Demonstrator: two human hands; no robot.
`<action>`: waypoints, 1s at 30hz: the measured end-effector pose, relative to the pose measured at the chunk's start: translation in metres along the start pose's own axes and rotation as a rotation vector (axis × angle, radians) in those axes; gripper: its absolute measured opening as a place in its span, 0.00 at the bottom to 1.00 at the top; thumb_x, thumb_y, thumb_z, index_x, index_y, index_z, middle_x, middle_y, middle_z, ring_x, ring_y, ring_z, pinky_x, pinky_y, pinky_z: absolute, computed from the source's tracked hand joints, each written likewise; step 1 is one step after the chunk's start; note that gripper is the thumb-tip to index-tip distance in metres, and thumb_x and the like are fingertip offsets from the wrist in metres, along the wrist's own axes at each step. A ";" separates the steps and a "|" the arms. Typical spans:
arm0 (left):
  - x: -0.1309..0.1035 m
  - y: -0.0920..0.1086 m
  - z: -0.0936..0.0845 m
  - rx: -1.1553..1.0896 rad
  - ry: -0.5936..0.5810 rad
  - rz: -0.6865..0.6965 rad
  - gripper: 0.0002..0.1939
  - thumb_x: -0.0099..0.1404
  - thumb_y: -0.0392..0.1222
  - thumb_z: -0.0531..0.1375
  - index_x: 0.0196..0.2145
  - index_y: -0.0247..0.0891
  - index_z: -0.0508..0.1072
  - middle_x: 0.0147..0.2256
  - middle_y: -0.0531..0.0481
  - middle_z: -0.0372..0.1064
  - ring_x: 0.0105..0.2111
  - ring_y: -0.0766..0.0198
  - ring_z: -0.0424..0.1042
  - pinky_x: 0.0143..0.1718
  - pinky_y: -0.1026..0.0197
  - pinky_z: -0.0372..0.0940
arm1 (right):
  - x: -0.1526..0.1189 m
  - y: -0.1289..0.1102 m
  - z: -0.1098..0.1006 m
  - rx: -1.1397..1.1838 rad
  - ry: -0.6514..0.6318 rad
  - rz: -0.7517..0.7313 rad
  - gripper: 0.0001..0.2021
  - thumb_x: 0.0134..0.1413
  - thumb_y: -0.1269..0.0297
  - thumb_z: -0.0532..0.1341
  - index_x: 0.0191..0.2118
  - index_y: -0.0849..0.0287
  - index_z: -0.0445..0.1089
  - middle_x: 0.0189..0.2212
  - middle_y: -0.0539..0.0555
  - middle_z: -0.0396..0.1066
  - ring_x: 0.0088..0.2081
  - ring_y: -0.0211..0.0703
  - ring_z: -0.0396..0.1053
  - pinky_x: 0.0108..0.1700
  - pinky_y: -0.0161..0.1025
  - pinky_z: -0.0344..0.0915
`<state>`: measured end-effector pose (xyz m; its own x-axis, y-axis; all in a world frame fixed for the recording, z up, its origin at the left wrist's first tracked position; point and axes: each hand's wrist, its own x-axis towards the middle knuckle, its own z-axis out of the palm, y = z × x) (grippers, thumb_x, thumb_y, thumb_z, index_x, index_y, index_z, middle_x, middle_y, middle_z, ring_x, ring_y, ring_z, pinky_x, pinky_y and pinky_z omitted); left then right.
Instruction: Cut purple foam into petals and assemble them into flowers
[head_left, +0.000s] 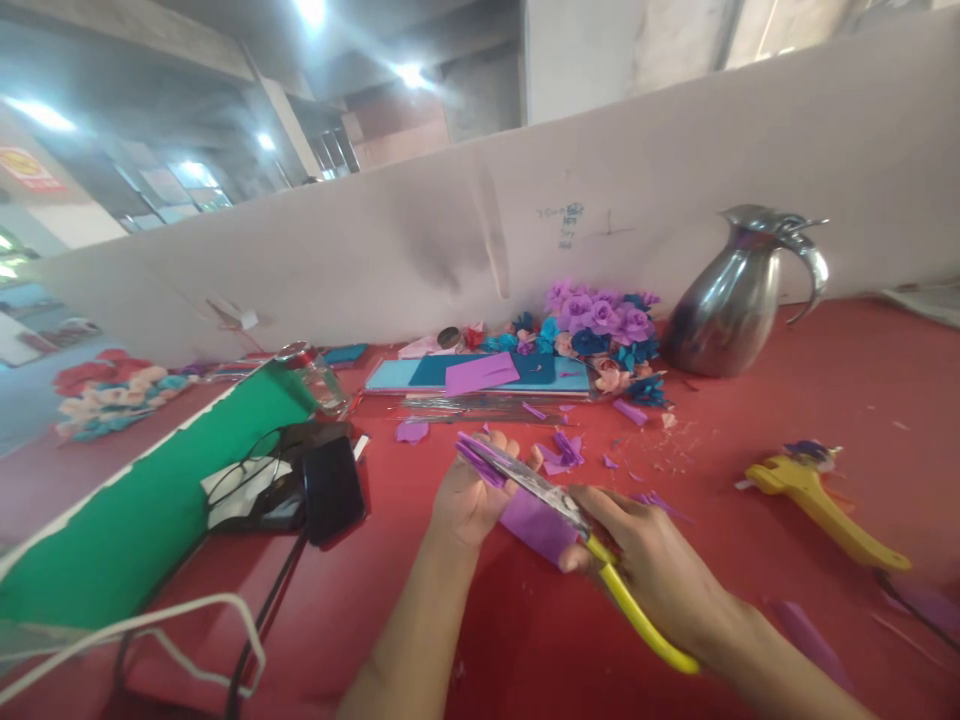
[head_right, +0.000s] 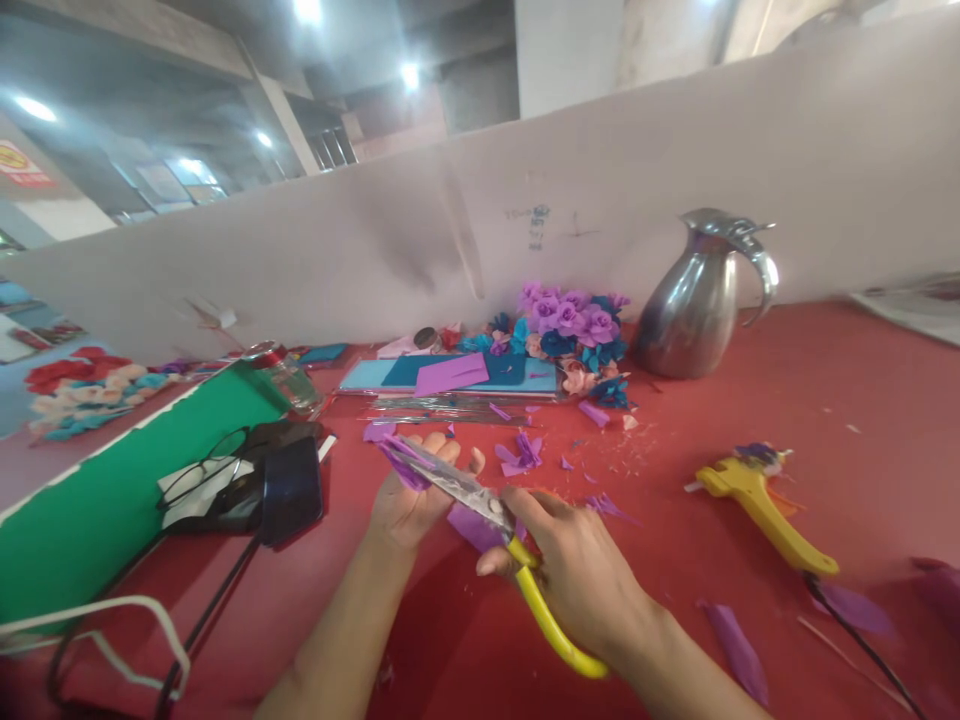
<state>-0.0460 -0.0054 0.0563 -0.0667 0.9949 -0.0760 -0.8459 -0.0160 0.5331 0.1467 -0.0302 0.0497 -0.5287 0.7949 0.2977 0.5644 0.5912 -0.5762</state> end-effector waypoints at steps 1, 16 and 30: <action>0.000 0.000 -0.001 0.001 -0.011 0.004 0.17 0.46 0.34 0.71 0.15 0.38 0.65 0.19 0.60 0.59 0.24 0.72 0.61 0.53 0.48 0.62 | 0.000 0.000 0.000 -0.005 0.001 -0.003 0.07 0.60 0.58 0.56 0.34 0.55 0.63 0.25 0.50 0.70 0.21 0.38 0.64 0.24 0.32 0.56; 0.001 0.009 -0.002 0.101 -0.089 0.015 0.14 0.37 0.36 0.75 0.18 0.39 0.72 0.24 0.58 0.67 0.28 0.69 0.67 0.51 0.50 0.63 | -0.001 0.012 -0.001 -0.305 0.157 -0.132 0.08 0.58 0.61 0.56 0.42 0.56 0.63 0.25 0.50 0.70 0.23 0.41 0.69 0.25 0.35 0.54; 0.003 0.010 -0.001 0.167 -0.043 0.094 0.11 0.39 0.32 0.73 0.20 0.40 0.76 0.24 0.56 0.75 0.29 0.64 0.73 0.49 0.50 0.64 | 0.001 0.012 -0.004 -0.404 0.242 -0.137 0.11 0.62 0.56 0.51 0.40 0.57 0.64 0.23 0.50 0.69 0.20 0.40 0.67 0.22 0.35 0.48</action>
<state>-0.0547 -0.0027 0.0605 -0.1157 0.9932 0.0146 -0.7370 -0.0956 0.6691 0.1554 -0.0216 0.0460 -0.4797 0.6871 0.5457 0.7262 0.6600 -0.1925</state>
